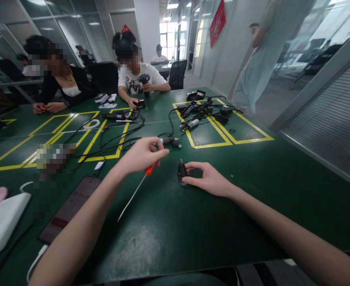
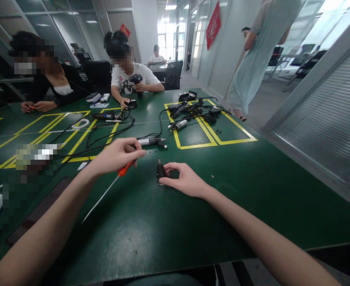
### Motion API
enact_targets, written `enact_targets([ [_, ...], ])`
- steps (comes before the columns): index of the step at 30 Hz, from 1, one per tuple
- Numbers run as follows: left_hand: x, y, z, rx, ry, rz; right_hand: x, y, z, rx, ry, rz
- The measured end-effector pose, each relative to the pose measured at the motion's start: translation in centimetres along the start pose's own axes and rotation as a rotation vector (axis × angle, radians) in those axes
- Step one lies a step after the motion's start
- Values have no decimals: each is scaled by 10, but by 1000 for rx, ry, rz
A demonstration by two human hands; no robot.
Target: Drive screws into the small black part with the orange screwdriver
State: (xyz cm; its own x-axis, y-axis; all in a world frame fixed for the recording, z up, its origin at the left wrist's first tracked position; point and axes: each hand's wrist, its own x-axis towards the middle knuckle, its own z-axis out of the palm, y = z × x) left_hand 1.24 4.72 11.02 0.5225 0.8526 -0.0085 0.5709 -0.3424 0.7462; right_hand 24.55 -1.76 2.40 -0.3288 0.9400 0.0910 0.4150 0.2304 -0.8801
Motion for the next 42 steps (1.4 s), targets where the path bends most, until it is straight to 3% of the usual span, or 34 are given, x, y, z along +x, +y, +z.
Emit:
enact_targets([
  [3, 6, -20, 25, 444, -177, 41, -2, -12, -19, 83, -123, 125],
  [6, 8, -29, 41, 520, -349, 176, -3, -16, -32, 183, -223, 263],
  [12, 5, -23, 40, 236, -171, 350, 0, -16, -36, 257, -343, 363],
  [15, 5, -21, 43, 149, -191, 390, 0, -16, -34, 287, -365, 357],
  [20, 7, -23, 49, -37, -254, 305, 0, -15, -32, 325, -381, 363],
  [27, 7, -26, 53, -93, -212, 304, -2, -16, -32, 314, -384, 363],
  [33, 12, -38, 61, -105, -320, 264, -6, -16, -38, 135, -357, 391],
  [38, 17, -52, 65, -77, -244, 241, -8, -17, -45, 5, -319, 391],
  [42, 22, -62, 63, -187, -170, 157, -7, -18, -49, -133, -321, 383],
])
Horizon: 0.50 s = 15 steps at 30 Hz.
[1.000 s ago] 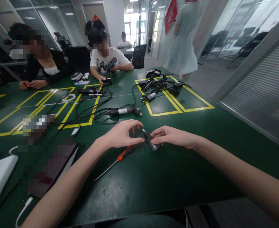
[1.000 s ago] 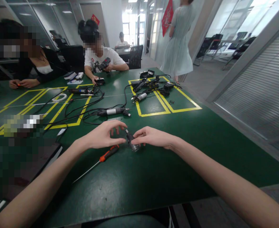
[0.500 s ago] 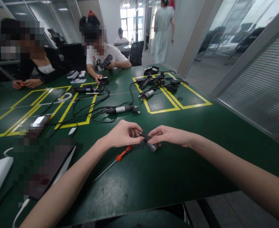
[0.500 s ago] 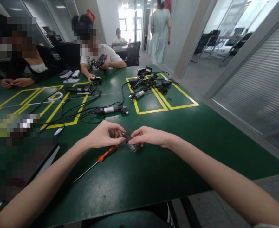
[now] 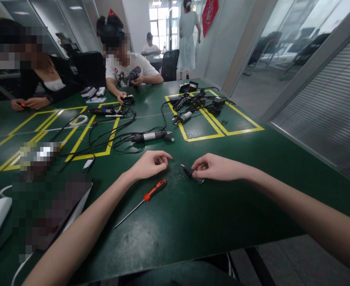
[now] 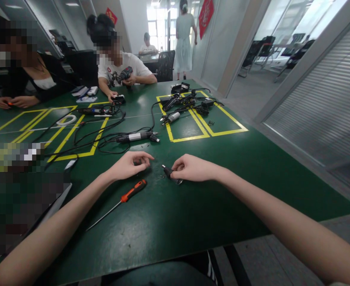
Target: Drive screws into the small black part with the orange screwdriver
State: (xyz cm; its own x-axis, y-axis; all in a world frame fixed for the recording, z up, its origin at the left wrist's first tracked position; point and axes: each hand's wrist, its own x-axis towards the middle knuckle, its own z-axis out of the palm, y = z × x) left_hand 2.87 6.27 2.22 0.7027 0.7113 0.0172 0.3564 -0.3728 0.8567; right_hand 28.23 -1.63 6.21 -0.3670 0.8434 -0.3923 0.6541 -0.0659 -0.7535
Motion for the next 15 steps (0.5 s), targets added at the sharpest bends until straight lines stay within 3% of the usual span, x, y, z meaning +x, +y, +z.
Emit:
enact_targets([
  [8, 4, -7, -13, -283, 105, -165, -1, -3, -13, -192, -5, 50],
  [11, 6, -5, -14, -250, 176, -198, -7, -11, -28, -231, 3, 13],
  [15, 2, 2, -24, -28, 284, -204, -25, -21, -56, -122, -100, -101],
])
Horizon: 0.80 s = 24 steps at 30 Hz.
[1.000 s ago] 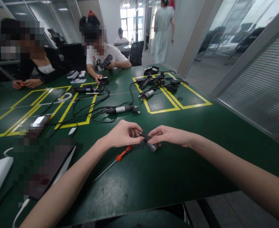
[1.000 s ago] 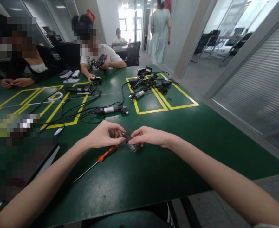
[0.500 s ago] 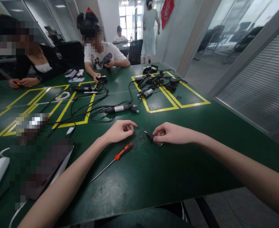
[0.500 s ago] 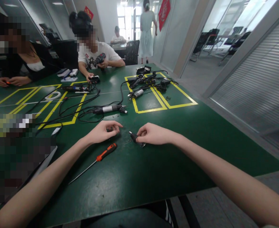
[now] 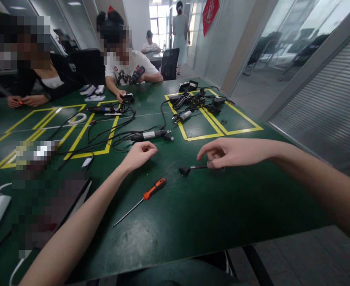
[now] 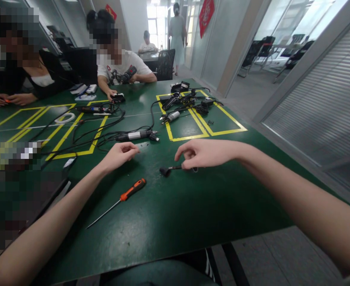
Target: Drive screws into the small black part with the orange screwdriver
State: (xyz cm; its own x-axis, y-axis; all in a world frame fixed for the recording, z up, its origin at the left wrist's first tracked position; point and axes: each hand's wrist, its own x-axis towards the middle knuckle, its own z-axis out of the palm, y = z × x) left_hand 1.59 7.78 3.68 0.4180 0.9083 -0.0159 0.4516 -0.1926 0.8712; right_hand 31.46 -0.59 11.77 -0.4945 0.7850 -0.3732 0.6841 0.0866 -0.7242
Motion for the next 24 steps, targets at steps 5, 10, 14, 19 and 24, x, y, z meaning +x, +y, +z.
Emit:
enact_targets([
  [5, -18, 9, -21, 469, -40, -97, -16, 17, -5, 290, 96, -65],
  [10, -43, 12, -13, 585, -209, -135, 9, 62, 36, 612, 399, -66],
  [14, -48, 12, 3, 367, -225, -67, 30, 75, 59, 657, 567, -114],
  [19, -37, 10, 19, -94, -213, -236, 47, 46, 58, 287, 648, -223],
  [24, -33, 4, 24, -318, -21, -151, 89, 13, 61, -46, 550, -370],
])
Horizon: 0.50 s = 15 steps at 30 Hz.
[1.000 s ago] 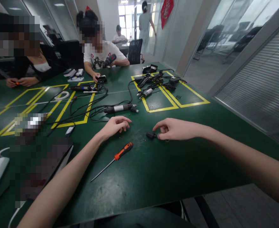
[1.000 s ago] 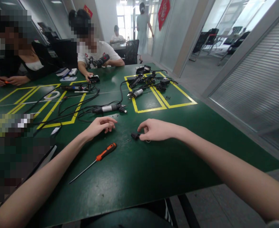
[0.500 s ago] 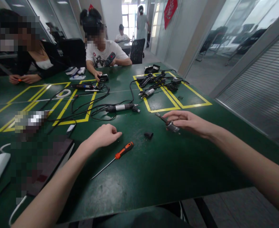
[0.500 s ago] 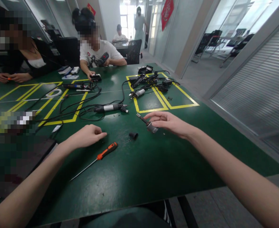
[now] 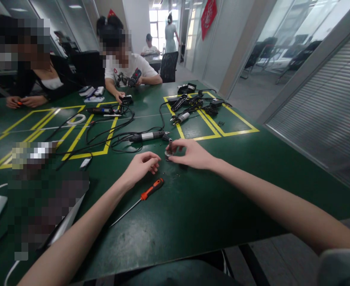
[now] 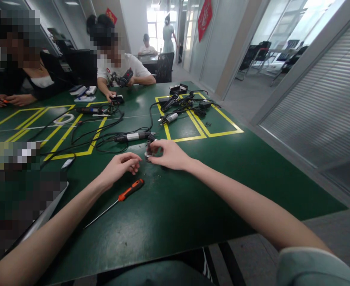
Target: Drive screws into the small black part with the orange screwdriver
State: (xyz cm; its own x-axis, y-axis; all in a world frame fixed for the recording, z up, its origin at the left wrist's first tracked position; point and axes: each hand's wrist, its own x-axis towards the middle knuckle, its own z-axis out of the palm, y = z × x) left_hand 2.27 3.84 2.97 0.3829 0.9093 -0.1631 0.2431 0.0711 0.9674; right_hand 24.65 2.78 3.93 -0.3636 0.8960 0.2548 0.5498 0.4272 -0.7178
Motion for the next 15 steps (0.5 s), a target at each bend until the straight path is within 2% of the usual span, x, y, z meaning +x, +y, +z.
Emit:
enact_targets([
  [3, -5, -6, -5, -4, 149, 83, 16, 3, 21, -92, -89, -38],
  [6, -12, -11, -11, -7, 213, 117, 16, 7, 33, -132, -119, -40],
  [10, -14, -16, -12, -23, 248, 146, 8, 3, 38, -251, -126, -51],
  [15, -13, -20, -8, 3, 246, 171, 12, -3, 44, -405, -125, -16],
])
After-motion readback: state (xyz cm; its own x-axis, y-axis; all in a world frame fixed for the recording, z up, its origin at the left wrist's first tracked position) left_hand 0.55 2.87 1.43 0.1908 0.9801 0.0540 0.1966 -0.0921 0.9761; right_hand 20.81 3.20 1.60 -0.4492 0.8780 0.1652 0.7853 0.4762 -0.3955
